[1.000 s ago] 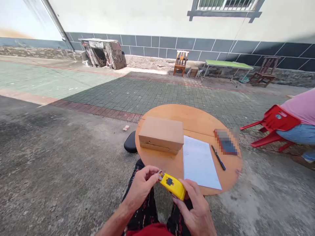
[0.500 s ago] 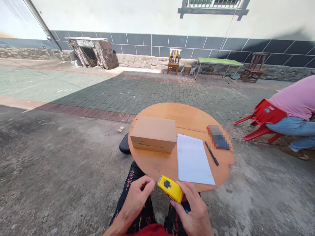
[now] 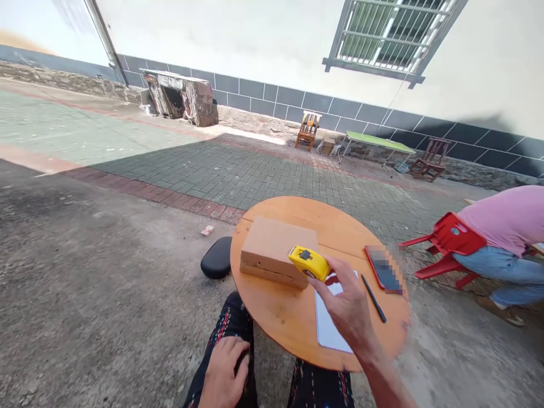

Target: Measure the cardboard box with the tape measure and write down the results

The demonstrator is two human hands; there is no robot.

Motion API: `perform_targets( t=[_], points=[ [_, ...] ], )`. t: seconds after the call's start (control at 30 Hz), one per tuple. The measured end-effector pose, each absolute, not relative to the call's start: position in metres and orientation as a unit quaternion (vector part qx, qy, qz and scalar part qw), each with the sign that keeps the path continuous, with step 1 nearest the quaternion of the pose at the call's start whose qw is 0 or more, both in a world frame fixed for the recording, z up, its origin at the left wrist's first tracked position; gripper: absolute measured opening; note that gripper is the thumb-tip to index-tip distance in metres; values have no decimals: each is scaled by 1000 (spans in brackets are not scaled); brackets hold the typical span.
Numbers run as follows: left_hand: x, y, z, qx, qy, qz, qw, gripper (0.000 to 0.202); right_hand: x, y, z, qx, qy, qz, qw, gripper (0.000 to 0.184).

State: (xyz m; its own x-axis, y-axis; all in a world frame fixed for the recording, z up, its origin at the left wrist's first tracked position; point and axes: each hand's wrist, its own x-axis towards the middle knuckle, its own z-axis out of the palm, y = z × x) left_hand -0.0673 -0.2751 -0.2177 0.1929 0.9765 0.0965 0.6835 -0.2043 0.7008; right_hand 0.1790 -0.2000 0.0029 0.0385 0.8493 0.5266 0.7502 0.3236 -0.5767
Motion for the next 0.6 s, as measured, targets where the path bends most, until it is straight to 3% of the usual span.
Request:
perform_targets(
  t=[0.13, 0.33, 0.47, 0.6],
  points=[
    [-93, -274, -270, 749, 622, 162, 161, 53, 167, -147, -1, -563, -731, -40, 384, 33],
    [-92, -269, -283, 746, 634, 34, 202, 67, 157, -121, -13, -559, -792, -55, 240, 46],
    [-88, -263, -277, 742, 638, 16, 204, 67, 158, -147, -22, -577, -762, -59, 289, 44],
    [-89, -261, -287, 749, 632, -8, 197, 64, 184, -187, -40, -595, -709, -62, 374, 30]
  ],
)
